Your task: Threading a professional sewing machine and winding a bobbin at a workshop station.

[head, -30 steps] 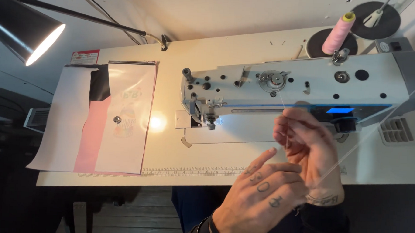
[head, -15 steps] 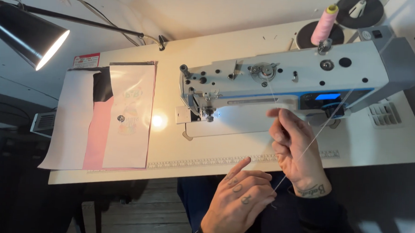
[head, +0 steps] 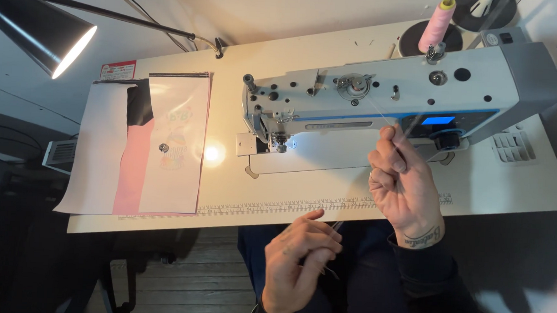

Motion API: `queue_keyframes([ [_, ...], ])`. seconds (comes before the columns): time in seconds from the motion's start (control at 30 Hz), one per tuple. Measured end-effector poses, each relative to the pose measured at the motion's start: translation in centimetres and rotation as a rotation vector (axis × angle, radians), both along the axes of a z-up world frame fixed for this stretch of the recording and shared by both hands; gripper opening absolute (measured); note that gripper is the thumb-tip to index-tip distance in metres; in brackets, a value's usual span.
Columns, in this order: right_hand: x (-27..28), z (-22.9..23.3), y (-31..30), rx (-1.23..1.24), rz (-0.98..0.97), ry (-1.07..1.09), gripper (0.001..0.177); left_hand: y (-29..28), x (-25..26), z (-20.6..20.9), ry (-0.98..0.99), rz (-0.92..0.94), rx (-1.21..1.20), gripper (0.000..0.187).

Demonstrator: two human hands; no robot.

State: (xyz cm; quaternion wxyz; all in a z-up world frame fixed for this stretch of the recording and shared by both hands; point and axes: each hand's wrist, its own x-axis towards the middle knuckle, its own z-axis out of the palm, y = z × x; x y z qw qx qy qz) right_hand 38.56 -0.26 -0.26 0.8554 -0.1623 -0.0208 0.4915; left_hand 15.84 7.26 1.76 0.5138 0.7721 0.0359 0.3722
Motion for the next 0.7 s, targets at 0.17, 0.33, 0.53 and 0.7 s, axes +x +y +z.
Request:
queue_keyframes([
  [0.17,-0.5,0.3,0.2,-0.064,-0.017,-0.038,0.021,-0.1,-0.4,-1.2,-0.136,0.072,-0.369,0.018],
  [0.33,-0.6,0.5,0.4,-0.051,-0.012,-0.053,0.021,0.4,0.1,-2.1,-0.129,0.201,-0.525,0.024],
  [0.53,-0.6,0.1,0.1,-0.048,0.002,-0.065,0.021,2.6,1.7,-3.4,-0.109,0.137,-0.770,0.025],
  [0.7,-0.6,-0.2,-0.2,-0.076,-0.005,-0.042,0.020,4.6,2.5,-3.2,-0.279,0.060,-1.023,0.027],
])
